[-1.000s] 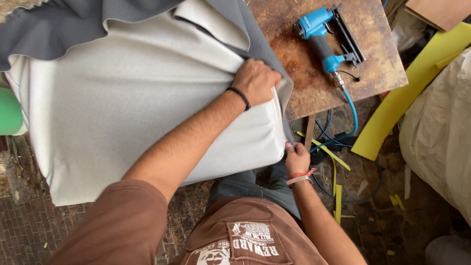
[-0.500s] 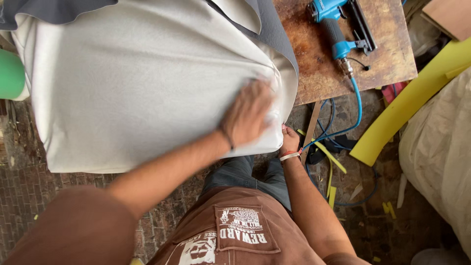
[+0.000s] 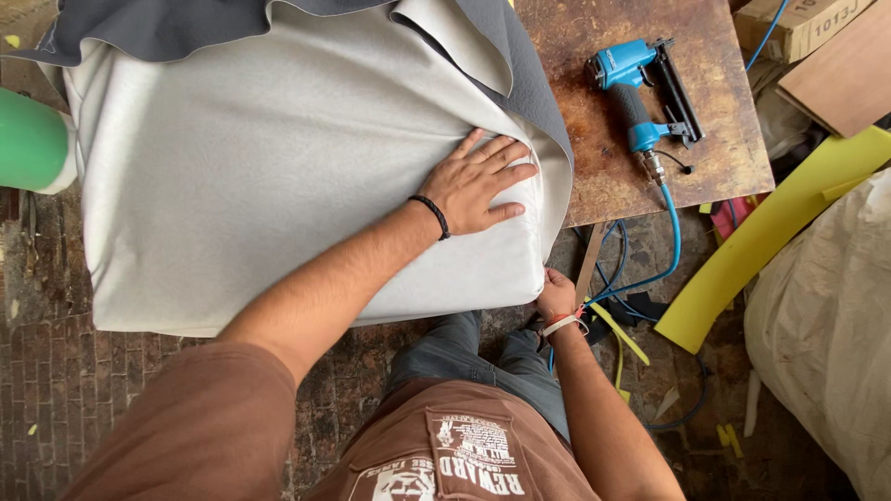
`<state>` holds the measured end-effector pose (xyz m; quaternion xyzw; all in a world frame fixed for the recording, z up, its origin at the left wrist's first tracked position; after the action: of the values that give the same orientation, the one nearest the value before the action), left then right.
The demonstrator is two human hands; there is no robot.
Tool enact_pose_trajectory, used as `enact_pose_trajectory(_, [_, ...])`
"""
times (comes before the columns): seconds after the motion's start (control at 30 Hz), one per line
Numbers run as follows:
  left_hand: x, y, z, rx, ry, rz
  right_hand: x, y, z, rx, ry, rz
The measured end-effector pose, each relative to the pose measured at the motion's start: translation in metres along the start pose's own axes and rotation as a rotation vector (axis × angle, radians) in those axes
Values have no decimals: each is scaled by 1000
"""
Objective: The person drapes a two-tone fabric over a foam panel, pulls and smooths the fabric to align it, then wraps the edges around the panel. They use a pneumatic nail gun to fasten the fabric to the wooden frame of the panel, repositioning the panel between fastening passes.
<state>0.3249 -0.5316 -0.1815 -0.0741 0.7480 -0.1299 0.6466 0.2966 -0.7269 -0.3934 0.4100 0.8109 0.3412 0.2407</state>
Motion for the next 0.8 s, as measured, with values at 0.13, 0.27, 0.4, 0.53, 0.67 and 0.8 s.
enact_pose_trajectory(0.13, [5, -4, -9, -10, -133, -80, -36, 49, 2, -282, -53, 229])
enact_pose_trajectory(0.27, [8, 1, -17, 37, -317, -218, -40, 166, 32, -517, 26, -41])
enact_pose_trajectory(0.4, [11, 5, -18, 61, -383, -248, -9, 266, 73, -299, 326, -76])
enact_pose_trajectory(0.53, [19, 0, -17, 22, -289, -153, 11, 325, 82, -700, 127, -355])
enact_pose_trajectory(0.67, [23, -7, -20, -21, -178, -126, -34, 330, 123, -643, -236, 198])
enact_pose_trajectory(0.8, [17, -13, -29, -109, -143, -111, -25, 323, 165, -768, -264, -15])
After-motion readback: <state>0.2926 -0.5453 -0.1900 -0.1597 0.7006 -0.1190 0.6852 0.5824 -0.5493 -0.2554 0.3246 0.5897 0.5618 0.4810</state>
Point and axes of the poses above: each hand's wrist, its own z-axis towards the middle knuckle, its own x-axis out of the palm, y = z × x, the point moved 6 cm from there along z, towards the middle knuckle, and after that the axes turned 15 degrees about -z, right-handed, at the moved point
